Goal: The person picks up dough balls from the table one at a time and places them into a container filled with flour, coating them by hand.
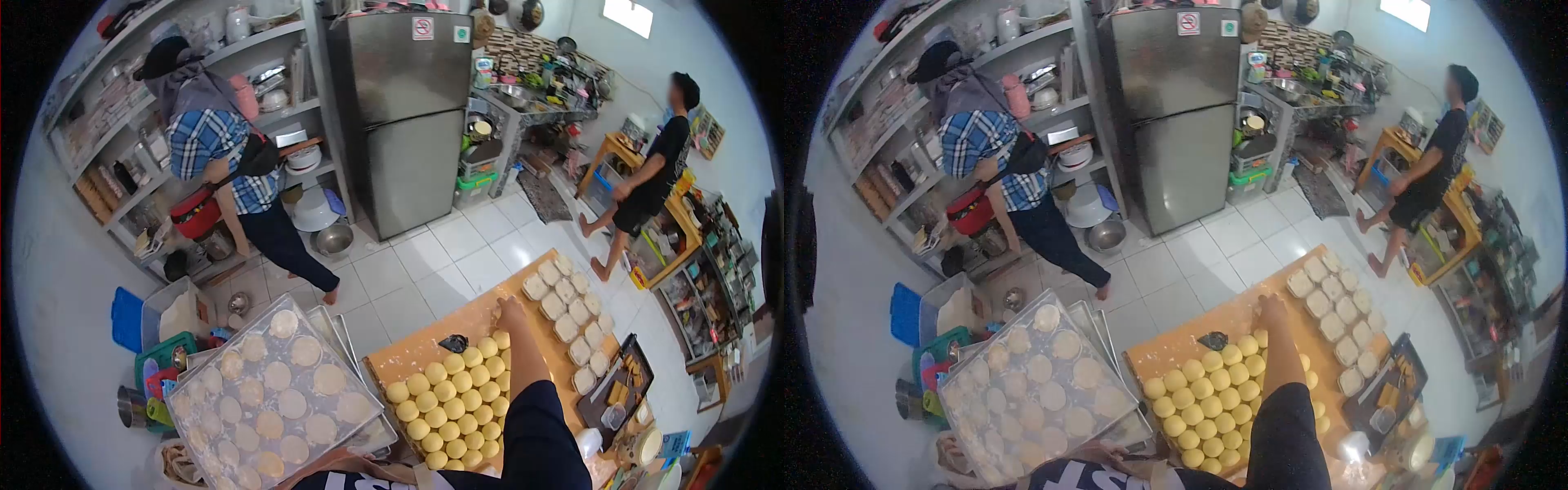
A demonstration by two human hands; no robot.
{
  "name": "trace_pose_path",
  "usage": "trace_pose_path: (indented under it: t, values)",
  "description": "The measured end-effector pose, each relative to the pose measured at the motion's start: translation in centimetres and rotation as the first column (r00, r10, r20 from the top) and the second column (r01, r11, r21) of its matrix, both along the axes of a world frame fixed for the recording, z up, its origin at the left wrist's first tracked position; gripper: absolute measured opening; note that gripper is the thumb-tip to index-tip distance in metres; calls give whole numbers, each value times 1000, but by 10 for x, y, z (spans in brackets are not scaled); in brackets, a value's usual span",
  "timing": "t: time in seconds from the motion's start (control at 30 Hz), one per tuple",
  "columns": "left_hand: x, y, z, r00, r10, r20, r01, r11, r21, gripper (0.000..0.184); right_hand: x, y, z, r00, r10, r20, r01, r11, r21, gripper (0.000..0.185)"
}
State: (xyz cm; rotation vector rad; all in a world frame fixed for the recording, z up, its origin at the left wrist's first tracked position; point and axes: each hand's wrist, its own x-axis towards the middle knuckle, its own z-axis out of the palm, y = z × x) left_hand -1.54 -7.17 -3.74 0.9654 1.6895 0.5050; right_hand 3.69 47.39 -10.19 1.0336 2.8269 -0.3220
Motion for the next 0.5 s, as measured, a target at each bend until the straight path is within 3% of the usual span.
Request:
trace_pose_path:
  t: [0.2,0.3,0.37,0.5]
  values:
    - [10,-14,-10,1000,30,-8,-29,997,70,35,-3,5,20,987,-51,-154,47,998,-28,47]
    - [16,-19,-19,999,22,-23,-19,994,110,35,10,1,43,894,1,-449,2,1000,7,41]
    - [22,-26,-30,1000,1,-30,3,988,152,34,25,-13,65,847,12,-532,3,1000,26,43]
    - [40,-41,-78,997,-61,-54,76,930,360,34,89,-55,89,786,13,-618,-11,1000,7,49]
